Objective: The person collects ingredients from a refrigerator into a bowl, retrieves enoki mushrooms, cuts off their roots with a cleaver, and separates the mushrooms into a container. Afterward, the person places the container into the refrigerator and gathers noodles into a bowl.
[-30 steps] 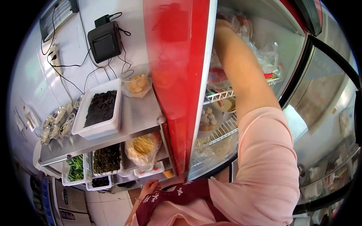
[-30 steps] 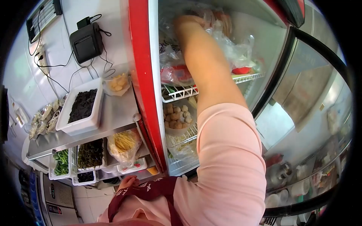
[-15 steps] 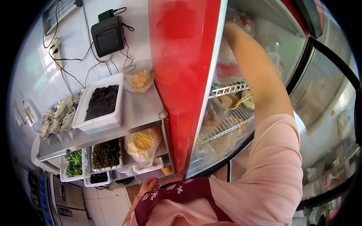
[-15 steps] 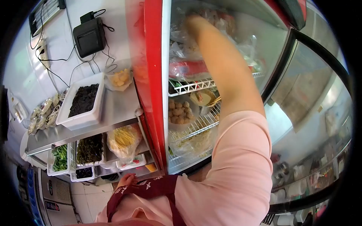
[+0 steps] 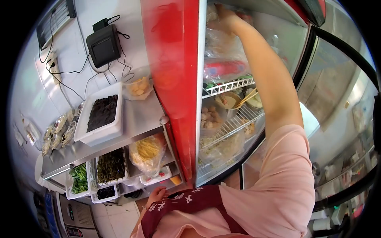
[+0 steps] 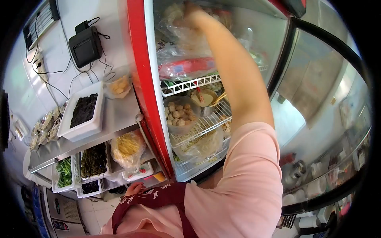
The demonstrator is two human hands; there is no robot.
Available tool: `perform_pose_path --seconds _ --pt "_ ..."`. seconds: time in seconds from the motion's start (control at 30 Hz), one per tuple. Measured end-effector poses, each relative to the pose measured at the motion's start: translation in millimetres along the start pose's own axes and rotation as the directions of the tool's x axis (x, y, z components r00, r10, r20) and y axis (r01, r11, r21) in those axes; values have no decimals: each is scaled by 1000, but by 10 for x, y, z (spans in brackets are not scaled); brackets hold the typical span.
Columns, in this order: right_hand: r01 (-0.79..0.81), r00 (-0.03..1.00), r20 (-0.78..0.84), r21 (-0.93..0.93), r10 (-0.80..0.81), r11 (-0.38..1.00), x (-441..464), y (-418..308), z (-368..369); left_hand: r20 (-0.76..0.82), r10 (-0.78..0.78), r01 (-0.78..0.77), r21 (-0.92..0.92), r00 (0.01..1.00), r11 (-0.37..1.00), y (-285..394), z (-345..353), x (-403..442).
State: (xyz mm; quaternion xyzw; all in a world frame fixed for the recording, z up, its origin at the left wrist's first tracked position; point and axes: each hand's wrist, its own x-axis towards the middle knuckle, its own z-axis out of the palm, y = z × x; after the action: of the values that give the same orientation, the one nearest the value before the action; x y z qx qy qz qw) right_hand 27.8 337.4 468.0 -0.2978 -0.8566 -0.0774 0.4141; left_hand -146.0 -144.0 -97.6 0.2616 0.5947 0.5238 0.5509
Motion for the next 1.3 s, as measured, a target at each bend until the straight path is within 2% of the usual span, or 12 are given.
perform_pose_path --seconds 0.07,0.1,0.23,0.33,0.43,0.57,0.63,0.87,0.9,1.0,1.13,1.3 --pt "1 989 -146 -20 -4 1000 -304 -266 -219 9 -1 0 51 1000 999 16 -16 16" --pt "-13 1000 3 9 13 1000 -434 -380 -388 24 1 -3 52 1000 999 -3 -35 45" --pt "6 996 -85 225 13 974 -665 -374 -477 36 3 -4 19 999 1000 89 13 12" --pt "-80 956 -290 -88 51 993 -814 -403 -512 2 -21 21 18 1000 1000 176 61 -43" --pt "-63 888 -432 226 158 972 -856 -294 -444 20 -15 15 7 1000 1000 104 -8 10" --pt "0 735 -625 388 262 922 -946 -320 -417 40 30 -29 -32 999 999 104 -19 31" --pt "75 606 -734 436 306 897 -981 -310 -389 -2 29 -29 139 1000 990 140 -38 86" --pt "389 384 -651 757 655 524 -1030 -518 -470 -5 85 -84 60 996 995 157 -70 163" --pt "426 302 -718 690 627 585 -1045 -606 -473 -5 82 -82 58 997 995 156 -82 176" --pt "708 379 -757 608 533 360 -925 -117 -575 15 46 -46 55 999 997 129 -118 152" --pt "739 342 -815 541 468 402 -932 228 -716 37 30 -35 136 999 990 17 -229 242" --pt "677 528 -744 660 410 326 -1623 -334 -1073 48 46 -52 127 998 991 167 -172 181"
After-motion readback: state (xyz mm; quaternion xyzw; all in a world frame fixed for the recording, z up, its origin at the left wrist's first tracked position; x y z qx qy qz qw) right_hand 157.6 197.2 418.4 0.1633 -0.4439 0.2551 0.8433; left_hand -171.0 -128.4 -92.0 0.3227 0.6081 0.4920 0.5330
